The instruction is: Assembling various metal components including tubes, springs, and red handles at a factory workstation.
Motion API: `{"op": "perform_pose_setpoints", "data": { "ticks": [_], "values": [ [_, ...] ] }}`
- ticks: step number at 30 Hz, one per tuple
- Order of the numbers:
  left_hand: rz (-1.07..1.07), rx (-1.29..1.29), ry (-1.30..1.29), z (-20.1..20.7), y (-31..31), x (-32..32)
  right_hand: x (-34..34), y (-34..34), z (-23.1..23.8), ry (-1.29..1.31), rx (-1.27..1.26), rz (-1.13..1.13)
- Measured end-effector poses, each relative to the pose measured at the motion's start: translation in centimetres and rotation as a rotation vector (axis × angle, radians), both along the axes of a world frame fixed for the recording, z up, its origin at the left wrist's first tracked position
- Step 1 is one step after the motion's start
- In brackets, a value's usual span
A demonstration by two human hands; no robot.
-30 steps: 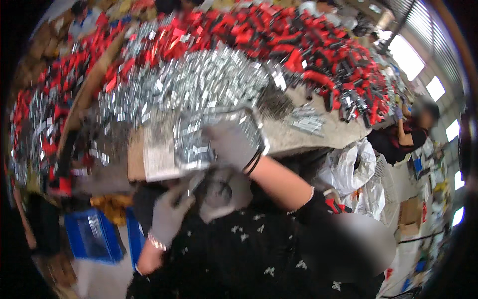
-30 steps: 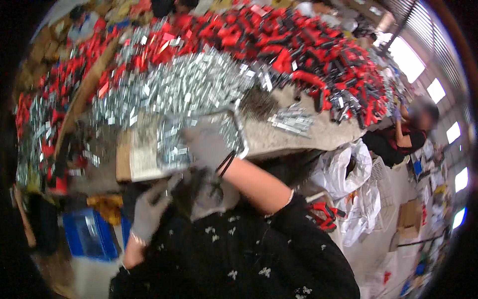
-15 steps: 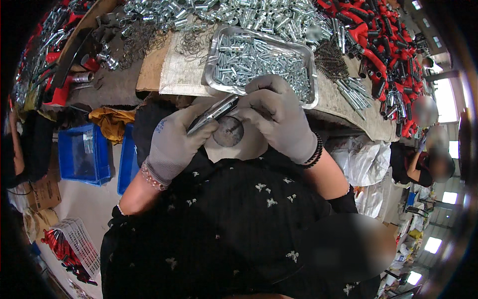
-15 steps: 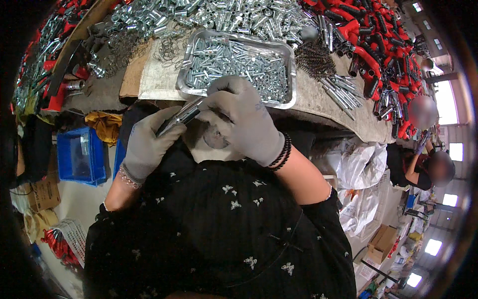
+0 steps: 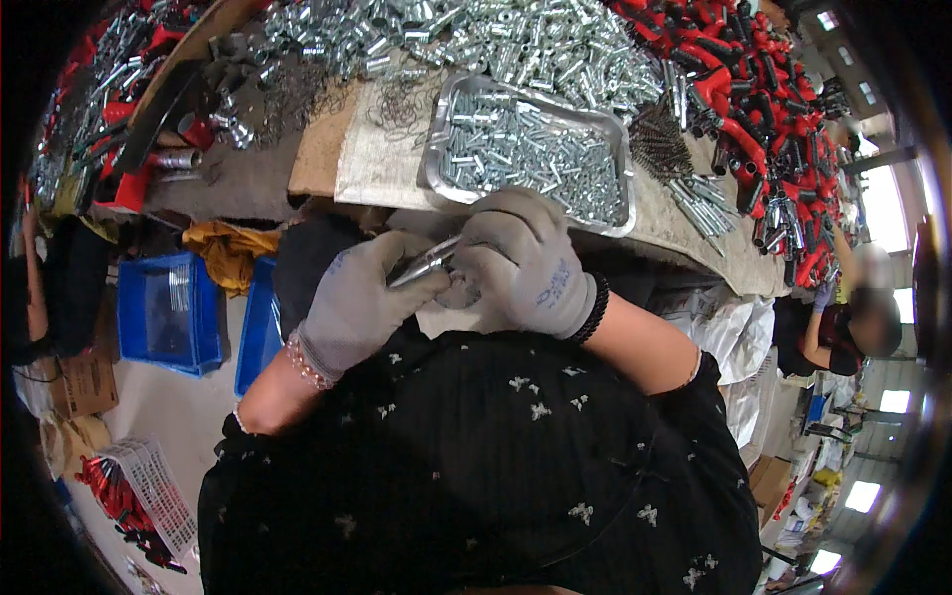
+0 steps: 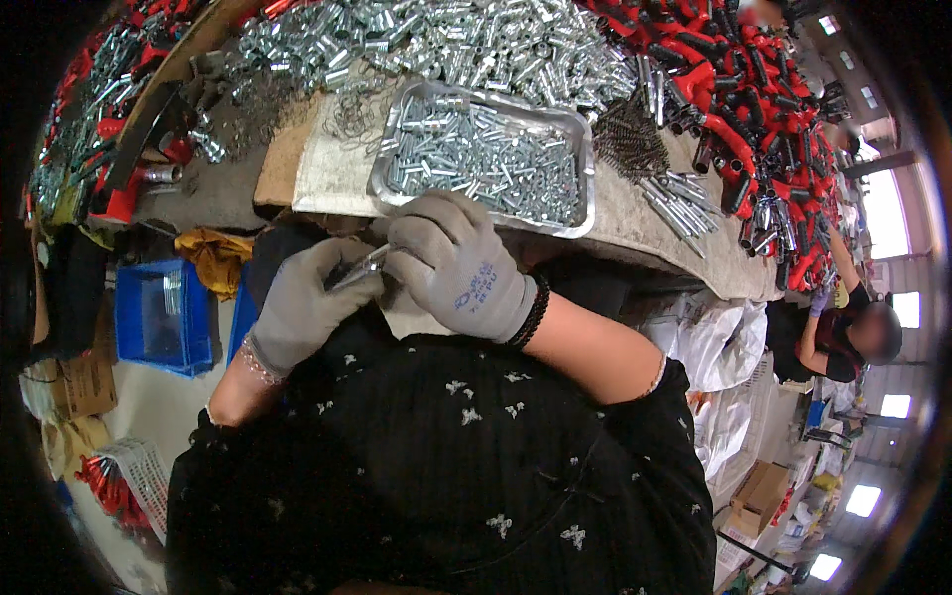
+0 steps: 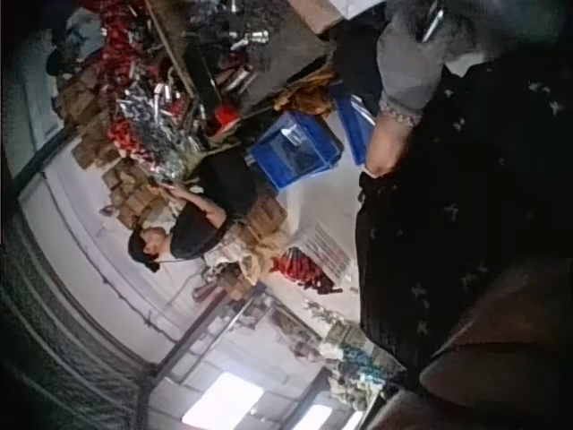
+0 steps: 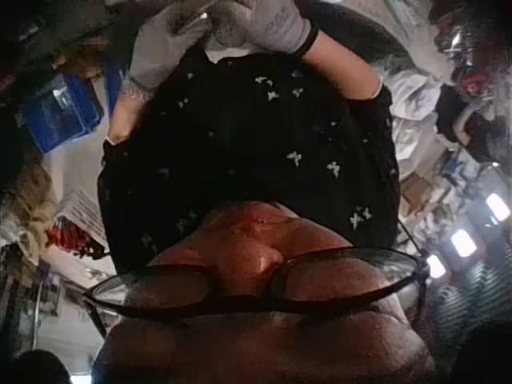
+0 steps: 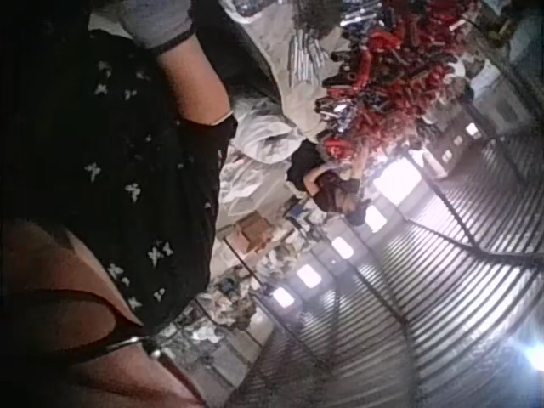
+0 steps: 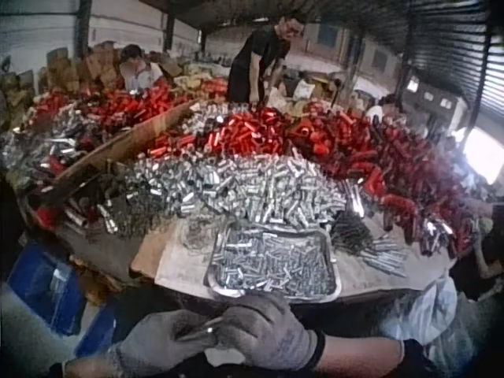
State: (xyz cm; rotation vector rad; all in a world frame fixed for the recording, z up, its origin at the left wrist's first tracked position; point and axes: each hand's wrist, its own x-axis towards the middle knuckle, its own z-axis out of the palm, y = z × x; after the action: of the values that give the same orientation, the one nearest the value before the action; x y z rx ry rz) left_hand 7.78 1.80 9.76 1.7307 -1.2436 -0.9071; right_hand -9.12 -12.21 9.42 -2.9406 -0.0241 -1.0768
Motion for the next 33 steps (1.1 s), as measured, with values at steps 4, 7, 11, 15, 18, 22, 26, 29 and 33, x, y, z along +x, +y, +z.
{"op": "perform_pose_setpoints", "data": {
  "ticks": [4,7,11,15,18,22,26,29,33],
  "values": [
    [-0.09,0.091,-0.047,1.2,0.6,-0.2,-0.5,-0.8,1.9,0.41,0.764,0.027],
    [-0.106,-0.064,-0.097,1.4,1.3,-1.0,-0.9,-1.2,3.0,0.641,1.244,-0.037],
    [-0.172,-0.065,-0.081,0.4,0.9,-0.2,-2.0,-1.0,1.7,0.44,1.143,0.035],
    [-0.27,-0.024,-0.059,-0.2,0.5,0.2,-2.7,-0.2,2.3,0.498,1.08,-0.062],
    [-0.367,0.027,-0.001,-1.1,0.5,0.2,-3.1,0.4,1.3,0.464,1.02,-0.022],
    [-0.25,0.062,0.117,-0.9,0.6,-1.1,-2.7,0.2,0.9,0.456,1.139,-0.018],
    [-0.209,-0.027,0.062,-1.0,0.3,-1.8,-3.0,-0.4,1.2,0.417,1.165,0.045],
    [-0.186,0.055,0.127,-0.5,0.2,-1.8,-3.3,-0.5,2.7,0.516,1.346,-0.054],
    [-0.203,0.033,0.083,-1.8,0.3,-1.8,-4.3,-0.3,0.5,0.455,1.221,0.013]
  ]
}}
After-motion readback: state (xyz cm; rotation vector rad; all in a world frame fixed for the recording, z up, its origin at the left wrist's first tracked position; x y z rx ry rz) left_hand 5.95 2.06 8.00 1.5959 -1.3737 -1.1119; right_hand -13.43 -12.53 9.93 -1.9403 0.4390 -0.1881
